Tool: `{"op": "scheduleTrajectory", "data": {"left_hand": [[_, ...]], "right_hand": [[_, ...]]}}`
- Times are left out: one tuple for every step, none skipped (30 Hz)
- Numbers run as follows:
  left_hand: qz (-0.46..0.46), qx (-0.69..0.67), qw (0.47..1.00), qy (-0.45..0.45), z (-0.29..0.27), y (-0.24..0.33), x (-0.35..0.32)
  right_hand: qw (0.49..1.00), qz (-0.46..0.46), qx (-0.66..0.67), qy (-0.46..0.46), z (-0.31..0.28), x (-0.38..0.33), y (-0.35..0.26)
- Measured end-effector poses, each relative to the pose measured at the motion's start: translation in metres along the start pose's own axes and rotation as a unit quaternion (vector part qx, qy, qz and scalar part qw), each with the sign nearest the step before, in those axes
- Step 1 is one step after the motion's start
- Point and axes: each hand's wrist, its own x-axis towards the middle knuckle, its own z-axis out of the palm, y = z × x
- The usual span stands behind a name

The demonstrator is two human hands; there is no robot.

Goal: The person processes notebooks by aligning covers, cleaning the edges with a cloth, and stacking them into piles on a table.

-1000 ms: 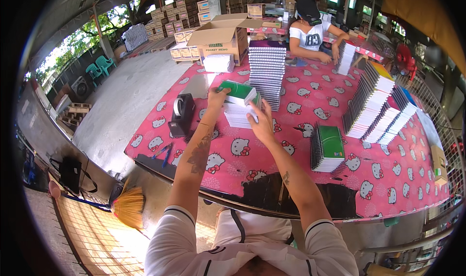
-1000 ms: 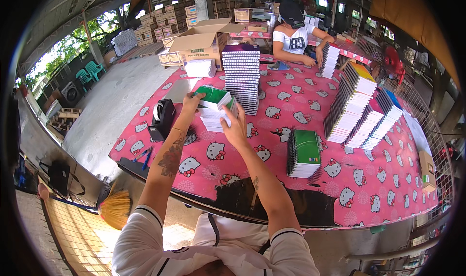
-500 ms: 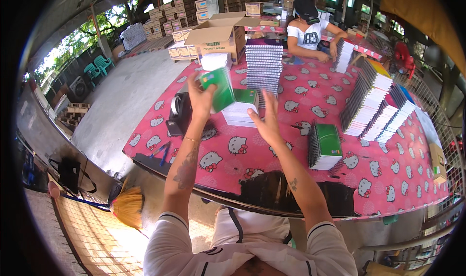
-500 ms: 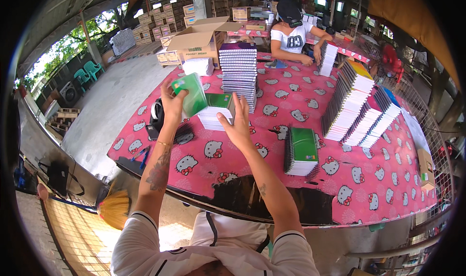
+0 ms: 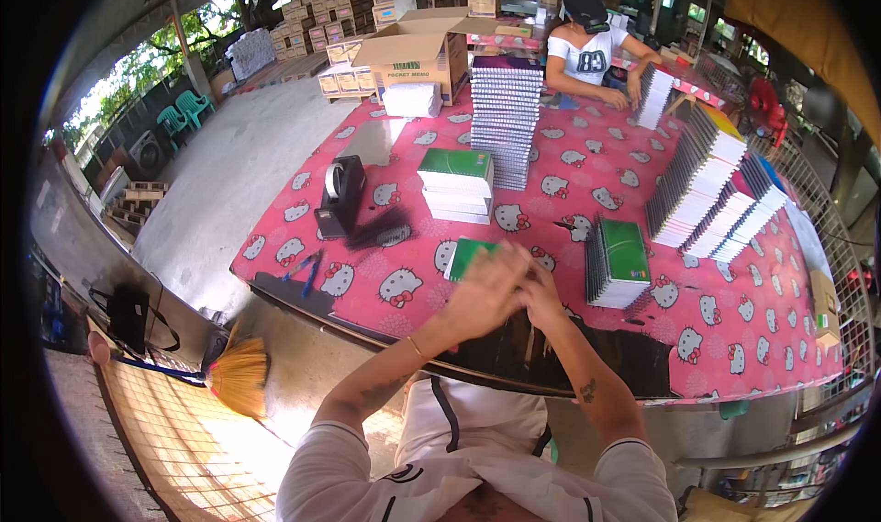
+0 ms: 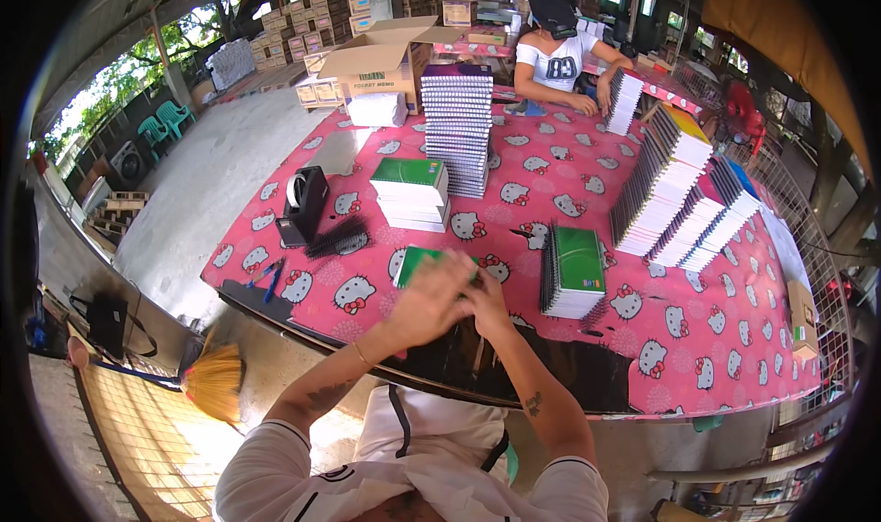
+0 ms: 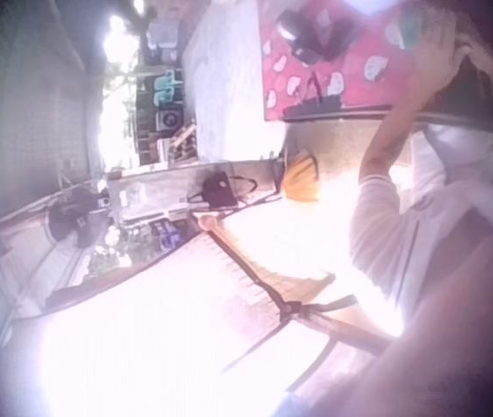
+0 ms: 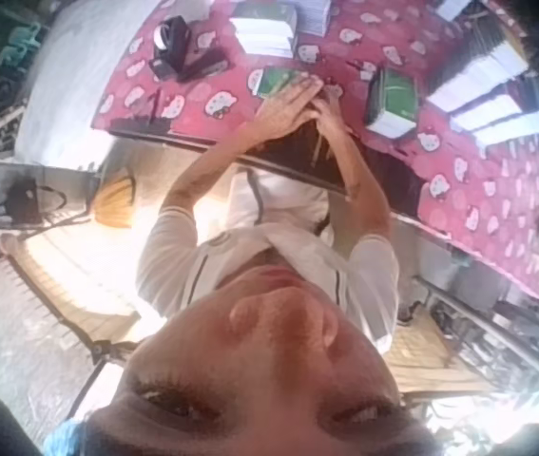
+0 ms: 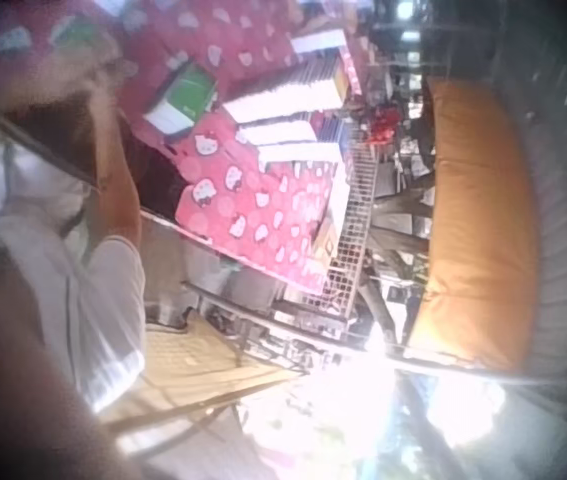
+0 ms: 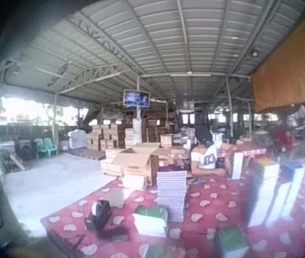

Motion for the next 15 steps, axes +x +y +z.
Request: {"op": "scheduleTrajectory", "data": {"left_hand": [[0.029, -0.04, 0.998, -0.034, 0.012, 0.005, -0.005], [0.022, -0.048, 0.997, -0.065, 0.018, -0.001, -0.011], [0.006, -0.034, 0.997, -0.07, 0.026, -0.011, -0.019], [-0.011, -0.018, 0.997, -0.077, 0.029, -0.021, -0.028], [-0.029, -0.002, 0.996, -0.083, 0.034, -0.029, -0.037], [-0.033, 0.034, 0.995, -0.091, 0.033, -0.026, -0.037], [-0.084, 0.032, 0.992, -0.089, 0.034, -0.03, -0.032], [-0.135, 0.029, 0.986, -0.088, 0.036, -0.037, -0.025], [-0.186, 0.037, 0.979, -0.076, 0.035, -0.049, -0.017], [-0.226, 0.004, 0.974, 0.018, 0.03, -0.057, -0.021], [-0.252, -0.194, 0.947, 0.033, 0.025, -0.068, -0.023], [-0.27, -0.389, 0.88, 0.038, 0.019, -0.07, -0.027], [-0.277, -0.567, 0.775, 0.042, 0.014, -0.072, -0.03], [-0.265, -0.552, 0.79, 0.025, 0.013, -0.075, -0.032], [-0.254, -0.539, 0.803, 0.009, 0.013, -0.074, -0.036]], "right_hand": [[0.995, 0.045, 0.087, 0.03, 0.0, -0.007, -0.004], [0.995, 0.035, 0.082, 0.046, -0.007, -0.008, 0.009], [0.995, 0.055, 0.057, 0.06, -0.006, -0.016, 0.007], [0.994, 0.076, 0.032, 0.073, -0.003, -0.026, 0.002], [0.992, 0.097, 0.007, 0.084, 0.0, -0.032, 0.0], [0.991, 0.098, 0.01, 0.092, -0.003, -0.033, 0.005], [0.993, 0.071, 0.004, 0.099, -0.007, -0.033, 0.008], [0.993, 0.044, -0.003, 0.107, -0.012, -0.031, 0.01], [0.994, 0.008, -0.009, 0.104, -0.009, -0.023, 0.003], [0.994, -0.046, -0.061, 0.08, -0.006, -0.021, 0.0], [0.987, -0.1, -0.112, 0.056, -0.005, -0.024, -0.003], [0.975, -0.146, -0.162, 0.039, -0.006, -0.033, 0.0], [0.958, -0.191, -0.211, 0.021, -0.008, -0.037, 0.002], [0.962, -0.194, -0.19, -0.021, -0.013, -0.034, -0.001], [0.965, -0.181, -0.188, -0.033, -0.02, -0.035, 0.005]]}}
